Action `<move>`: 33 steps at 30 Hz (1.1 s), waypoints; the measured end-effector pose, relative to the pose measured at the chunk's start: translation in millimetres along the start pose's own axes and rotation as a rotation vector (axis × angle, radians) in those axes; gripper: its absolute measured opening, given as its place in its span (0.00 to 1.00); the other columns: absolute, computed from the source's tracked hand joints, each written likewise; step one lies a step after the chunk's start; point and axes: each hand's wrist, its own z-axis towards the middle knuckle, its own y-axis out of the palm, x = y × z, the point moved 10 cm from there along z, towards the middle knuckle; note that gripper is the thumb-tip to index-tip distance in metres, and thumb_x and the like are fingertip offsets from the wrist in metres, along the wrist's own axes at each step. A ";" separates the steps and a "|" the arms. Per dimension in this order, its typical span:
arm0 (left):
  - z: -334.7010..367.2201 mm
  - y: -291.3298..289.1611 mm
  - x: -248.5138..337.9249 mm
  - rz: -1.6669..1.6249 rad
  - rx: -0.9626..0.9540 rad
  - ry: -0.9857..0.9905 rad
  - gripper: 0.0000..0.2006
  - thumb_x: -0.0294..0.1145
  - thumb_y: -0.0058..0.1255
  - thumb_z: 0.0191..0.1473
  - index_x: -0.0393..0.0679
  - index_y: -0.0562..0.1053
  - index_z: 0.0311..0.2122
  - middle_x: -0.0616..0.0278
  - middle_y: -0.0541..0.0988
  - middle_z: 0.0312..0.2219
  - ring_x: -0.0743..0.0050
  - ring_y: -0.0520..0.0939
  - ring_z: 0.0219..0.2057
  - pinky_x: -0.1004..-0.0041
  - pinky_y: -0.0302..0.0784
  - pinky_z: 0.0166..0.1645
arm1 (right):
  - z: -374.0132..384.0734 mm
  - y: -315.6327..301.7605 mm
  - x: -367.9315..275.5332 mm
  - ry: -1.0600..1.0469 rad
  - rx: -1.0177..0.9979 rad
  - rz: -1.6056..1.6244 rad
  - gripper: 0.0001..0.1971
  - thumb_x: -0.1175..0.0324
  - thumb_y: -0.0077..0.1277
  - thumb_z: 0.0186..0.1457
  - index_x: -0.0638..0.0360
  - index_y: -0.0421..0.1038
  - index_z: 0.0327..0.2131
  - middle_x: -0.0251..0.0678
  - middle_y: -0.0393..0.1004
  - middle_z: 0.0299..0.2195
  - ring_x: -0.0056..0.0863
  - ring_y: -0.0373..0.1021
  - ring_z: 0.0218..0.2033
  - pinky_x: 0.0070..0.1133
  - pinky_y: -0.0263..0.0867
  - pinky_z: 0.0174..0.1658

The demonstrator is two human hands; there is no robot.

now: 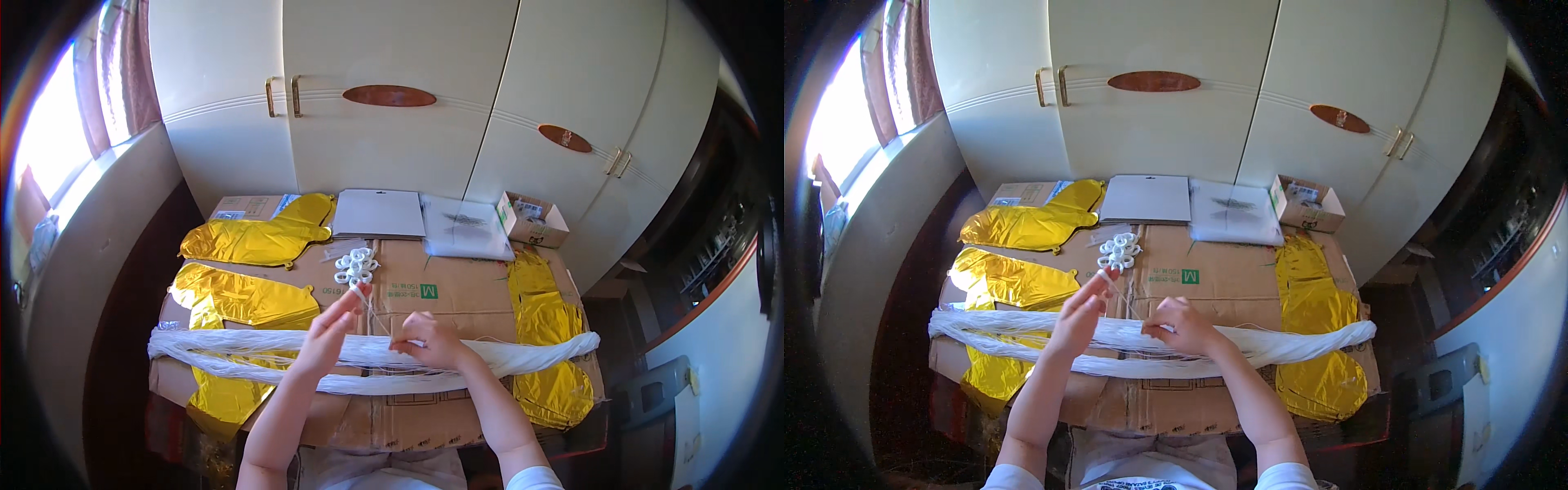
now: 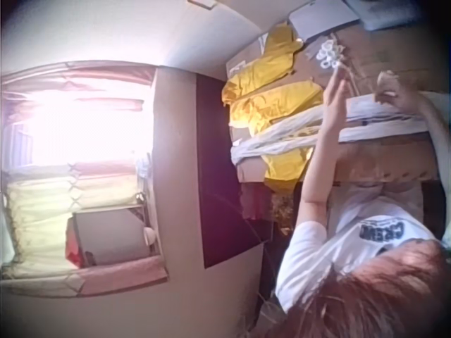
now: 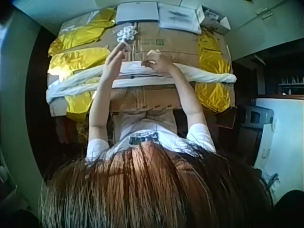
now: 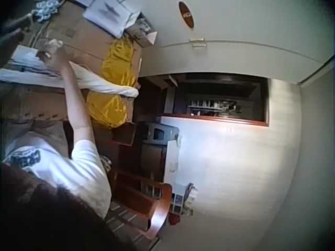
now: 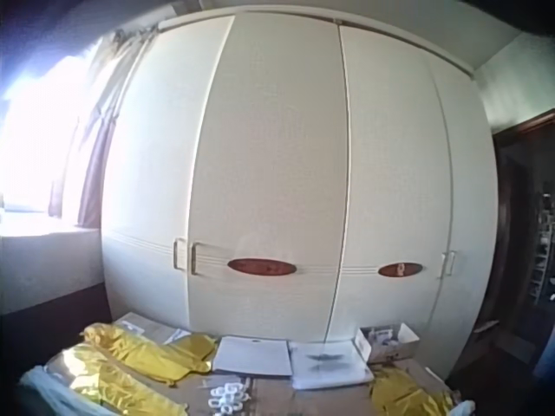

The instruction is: Manually attaching small white plastic components onto a white strap or cord at a packaging station.

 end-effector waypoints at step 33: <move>-8.7 16.8 -11.3 -0.898 -0.697 -0.046 0.17 0.36 0.44 0.51 0.36 0.68 0.44 0.59 0.73 0.37 0.75 0.69 0.34 0.75 0.62 0.41 | -7.3 26.0 38.8 0.331 -0.068 0.843 0.08 0.65 0.40 0.57 0.60 0.65 0.31 0.27 0.65 0.20 0.14 0.63 0.22 0.17 0.61 0.29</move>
